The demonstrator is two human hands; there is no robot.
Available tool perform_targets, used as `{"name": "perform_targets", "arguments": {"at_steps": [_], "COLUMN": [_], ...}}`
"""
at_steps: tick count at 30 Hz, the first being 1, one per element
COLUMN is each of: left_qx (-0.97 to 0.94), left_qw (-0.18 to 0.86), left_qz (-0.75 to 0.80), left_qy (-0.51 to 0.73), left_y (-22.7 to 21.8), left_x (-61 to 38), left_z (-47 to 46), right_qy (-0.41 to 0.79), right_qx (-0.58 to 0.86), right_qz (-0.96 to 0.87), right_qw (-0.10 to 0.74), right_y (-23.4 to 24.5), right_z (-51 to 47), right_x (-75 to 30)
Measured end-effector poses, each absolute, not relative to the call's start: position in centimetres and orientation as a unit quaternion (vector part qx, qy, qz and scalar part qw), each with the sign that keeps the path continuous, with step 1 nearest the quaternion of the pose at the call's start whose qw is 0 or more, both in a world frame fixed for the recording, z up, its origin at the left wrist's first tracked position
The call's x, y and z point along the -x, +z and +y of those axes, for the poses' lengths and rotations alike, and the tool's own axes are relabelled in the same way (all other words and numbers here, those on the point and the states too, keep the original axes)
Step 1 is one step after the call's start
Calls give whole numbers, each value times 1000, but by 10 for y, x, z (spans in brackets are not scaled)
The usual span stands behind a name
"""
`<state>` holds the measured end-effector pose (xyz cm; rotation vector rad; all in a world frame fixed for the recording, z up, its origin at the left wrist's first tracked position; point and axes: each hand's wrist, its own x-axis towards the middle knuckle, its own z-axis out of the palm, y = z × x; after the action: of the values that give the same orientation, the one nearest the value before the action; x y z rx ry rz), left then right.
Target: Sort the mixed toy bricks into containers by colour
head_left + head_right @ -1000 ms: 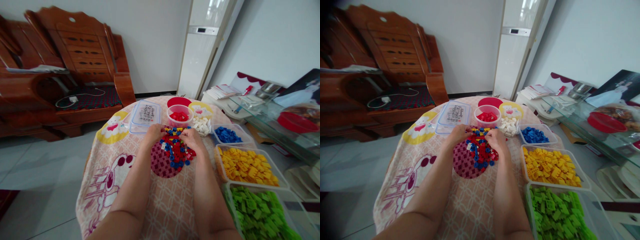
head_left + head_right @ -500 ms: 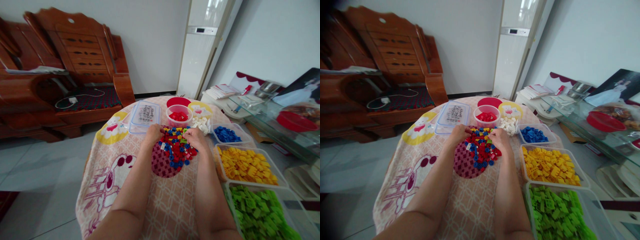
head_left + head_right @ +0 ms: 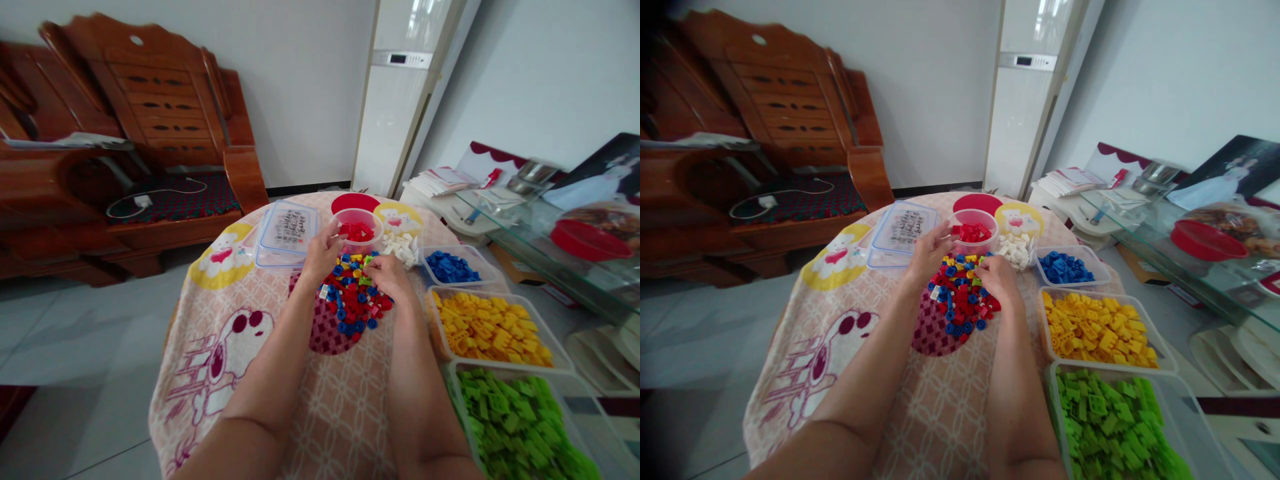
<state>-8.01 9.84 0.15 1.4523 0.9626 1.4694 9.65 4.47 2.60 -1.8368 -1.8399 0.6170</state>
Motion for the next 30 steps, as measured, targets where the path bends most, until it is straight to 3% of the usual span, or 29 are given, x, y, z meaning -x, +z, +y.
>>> {"name": "perform_targets", "arguments": {"at_steps": [6,12,18,24,30], "left_qx": [-631,-710,-759,-764,-755], "left_qw": [354,244,228,260,281], "left_qz": [463,574,584,577,566], "left_qy": [513,328,174,126,174], "left_y": [11,29,29,21,21], "left_x": [97,125,137,136,139], "left_z": [96,87,85,85,86], "right_qy": [228,225,230,232,234], "right_qx": [667,667,669,671,670], "right_qz": [-669,-672,-670,-667,-666], "right_qw": [236,230,225,226,230], "right_y": [27,23,23,24,22], "right_z": [43,45,45,44,44], "right_x": [-97,-98,-98,-97,-98]}}
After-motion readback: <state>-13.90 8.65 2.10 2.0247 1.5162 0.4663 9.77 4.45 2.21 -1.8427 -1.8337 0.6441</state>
